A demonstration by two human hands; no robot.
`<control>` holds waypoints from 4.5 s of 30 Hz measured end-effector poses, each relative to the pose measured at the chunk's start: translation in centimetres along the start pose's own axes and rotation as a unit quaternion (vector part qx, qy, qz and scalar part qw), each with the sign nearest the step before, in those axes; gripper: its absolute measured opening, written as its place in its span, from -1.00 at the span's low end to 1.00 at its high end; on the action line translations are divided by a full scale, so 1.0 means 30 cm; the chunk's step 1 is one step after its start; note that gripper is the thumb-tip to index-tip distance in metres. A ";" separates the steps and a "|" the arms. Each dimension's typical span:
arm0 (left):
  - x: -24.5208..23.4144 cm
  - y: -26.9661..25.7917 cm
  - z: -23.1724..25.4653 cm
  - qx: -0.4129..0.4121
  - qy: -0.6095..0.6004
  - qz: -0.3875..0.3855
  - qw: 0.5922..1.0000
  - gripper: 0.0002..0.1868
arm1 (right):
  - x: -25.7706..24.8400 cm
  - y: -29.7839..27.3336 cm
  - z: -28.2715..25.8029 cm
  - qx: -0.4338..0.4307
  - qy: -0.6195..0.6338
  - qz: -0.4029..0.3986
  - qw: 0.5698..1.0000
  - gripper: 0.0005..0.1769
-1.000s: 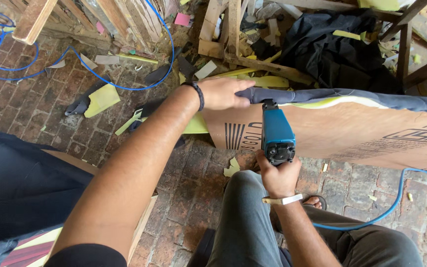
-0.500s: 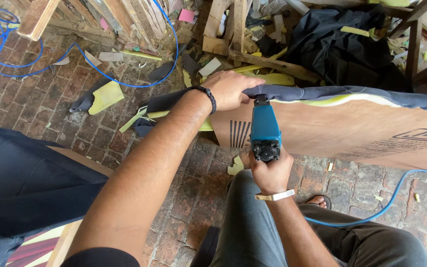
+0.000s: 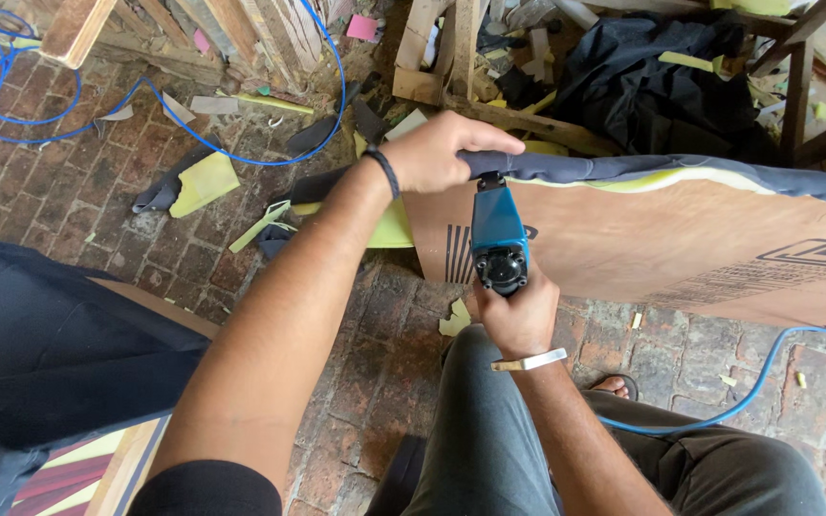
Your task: The person staples yellow foam padding to a wooden board using a pneumatic staple gun, then covers it with a black quilted fabric. They smooth the fabric, flip the cushion, and continue stapling the fabric to the board's edges.
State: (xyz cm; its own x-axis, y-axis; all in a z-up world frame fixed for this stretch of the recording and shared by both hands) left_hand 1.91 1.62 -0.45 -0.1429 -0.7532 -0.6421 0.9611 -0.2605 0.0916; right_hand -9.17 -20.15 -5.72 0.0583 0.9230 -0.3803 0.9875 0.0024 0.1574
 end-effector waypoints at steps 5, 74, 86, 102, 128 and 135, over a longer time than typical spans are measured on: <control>-0.029 0.070 -0.088 -0.139 -0.308 0.099 0.936 -0.46 | -0.002 0.010 -0.008 -0.003 -0.008 -0.025 1.000 -0.75; 0.630 0.397 0.385 0.061 0.115 -0.191 0.973 -0.20 | -0.590 -0.049 0.382 0.155 0.136 0.198 0.958 -0.75; 0.644 0.405 0.382 0.073 0.147 -0.198 0.966 -0.15 | -0.624 0.040 0.322 0.112 0.106 0.189 0.970 -0.80; 0.603 0.395 0.411 0.055 0.127 -0.224 0.965 0.09 | -0.564 0.003 0.326 0.118 0.083 0.162 0.976 -0.79; 0.436 0.277 0.354 0.010 0.242 -0.144 0.959 -0.26 | -0.456 0.042 0.266 0.088 0.071 0.129 0.985 -0.85; 0.434 0.277 0.350 0.020 0.249 -0.141 0.958 -0.22 | -0.435 0.037 0.226 0.118 0.042 0.102 0.987 -0.78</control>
State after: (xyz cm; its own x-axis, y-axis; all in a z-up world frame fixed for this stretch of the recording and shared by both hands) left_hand 5.56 -16.68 -0.06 -0.2550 -0.2714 -0.9280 0.8897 -0.4418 -0.1153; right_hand -7.84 -34.81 -6.75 0.2578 0.9234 -0.2844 0.9633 -0.2683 0.0024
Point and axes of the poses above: each hand's wrist, its own y-axis towards the middle knuckle, its own x-axis out of the palm, z = x × y, the point moved 1 cm from there along y, towards the middle knuckle, and after that the axes turned 9 degrees about z, right-handed, at the moved point
